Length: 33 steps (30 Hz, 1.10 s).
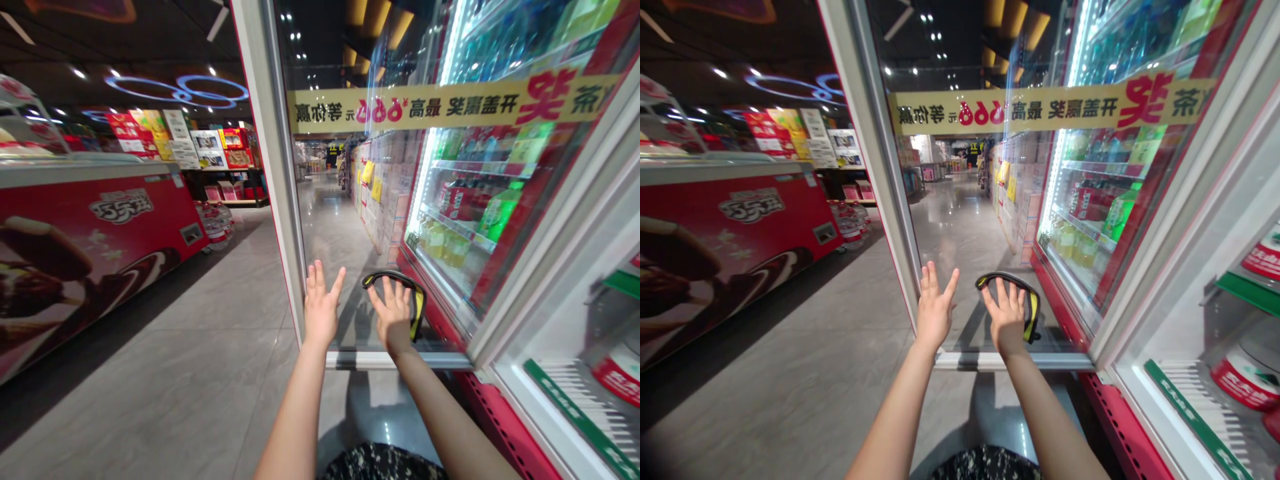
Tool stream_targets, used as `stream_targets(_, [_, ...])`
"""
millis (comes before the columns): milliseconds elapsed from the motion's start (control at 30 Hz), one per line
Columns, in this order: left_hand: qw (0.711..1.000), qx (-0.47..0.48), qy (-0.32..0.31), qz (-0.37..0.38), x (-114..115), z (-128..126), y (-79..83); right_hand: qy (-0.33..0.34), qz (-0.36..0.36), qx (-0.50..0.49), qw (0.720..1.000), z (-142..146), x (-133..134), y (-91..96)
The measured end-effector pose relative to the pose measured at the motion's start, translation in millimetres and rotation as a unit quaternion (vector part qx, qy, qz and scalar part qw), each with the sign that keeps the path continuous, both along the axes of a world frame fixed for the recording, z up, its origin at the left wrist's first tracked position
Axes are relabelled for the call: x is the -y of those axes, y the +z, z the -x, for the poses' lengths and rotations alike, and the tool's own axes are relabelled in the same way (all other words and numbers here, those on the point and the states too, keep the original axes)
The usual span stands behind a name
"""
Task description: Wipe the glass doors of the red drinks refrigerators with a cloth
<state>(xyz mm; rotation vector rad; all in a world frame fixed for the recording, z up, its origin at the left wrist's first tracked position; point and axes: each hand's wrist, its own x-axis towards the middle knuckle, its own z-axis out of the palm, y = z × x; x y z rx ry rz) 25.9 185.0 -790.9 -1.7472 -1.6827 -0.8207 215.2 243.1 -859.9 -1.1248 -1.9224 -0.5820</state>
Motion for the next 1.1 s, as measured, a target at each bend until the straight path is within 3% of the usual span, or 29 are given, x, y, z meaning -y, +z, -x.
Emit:
stream_targets(133, [1.000, -0.006, -0.002, 0.030, 4.7, 2.6, 9.8, 0.069, 0.014, 0.082, 0.994, 8.0, 5.1, 0.8])
stream_targets(267, [0.999, -0.017, -0.029, 0.012, 20.3, 10.0, 10.8, 0.049, 0.036, 0.069, 0.996, 14.7, 4.0, 2.0])
stream_targets(433, [0.998, 0.025, 0.053, -0.035, 42.9, 32.1, -27.1, 0.033, 0.055, 0.056, 0.996, 42.5, 12.0, 6.8])
stream_targets(533, [0.998, 0.024, 0.066, 0.004, 47.1, 46.2, -50.8, 0.064, 0.057, 0.098, 0.991, 38.1, 12.4, 1.8])
stream_targets(633, [0.997, 0.023, 0.071, 0.034, 45.2, 50.0, -61.8, 0.074, 0.056, 0.107, 0.990, 28.2, 8.2, 3.7])
stream_targets(700, [0.995, 0.034, 0.082, 0.039, 43.6, 47.2, -63.9, 0.060, 0.052, 0.078, 0.994, 32.3, 8.4, 13.5])
stream_targets(833, [0.993, 0.048, 0.091, 0.050, 44.4, 40.9, -64.8, 0.062, 0.030, 0.057, 0.996, 67.0, 20.5, 32.0])
stream_targets(933, [0.994, 0.046, 0.085, 0.057, 48.3, 42.0, -64.3, 0.127, 0.021, 0.127, 0.984, 82.3, 28.7, 22.6])
stream_targets(1033, [0.994, 0.045, 0.074, 0.065, 53.5, 47.0, -60.4, 0.178, 0.024, 0.209, 0.961, 71.9, 26.9, 7.8])
stream_targets(1100, [0.994, 0.038, 0.064, 0.077, 56.9, 51.0, -56.4, 0.175, 0.023, 0.224, 0.958, 61.9, 22.5, 10.5])
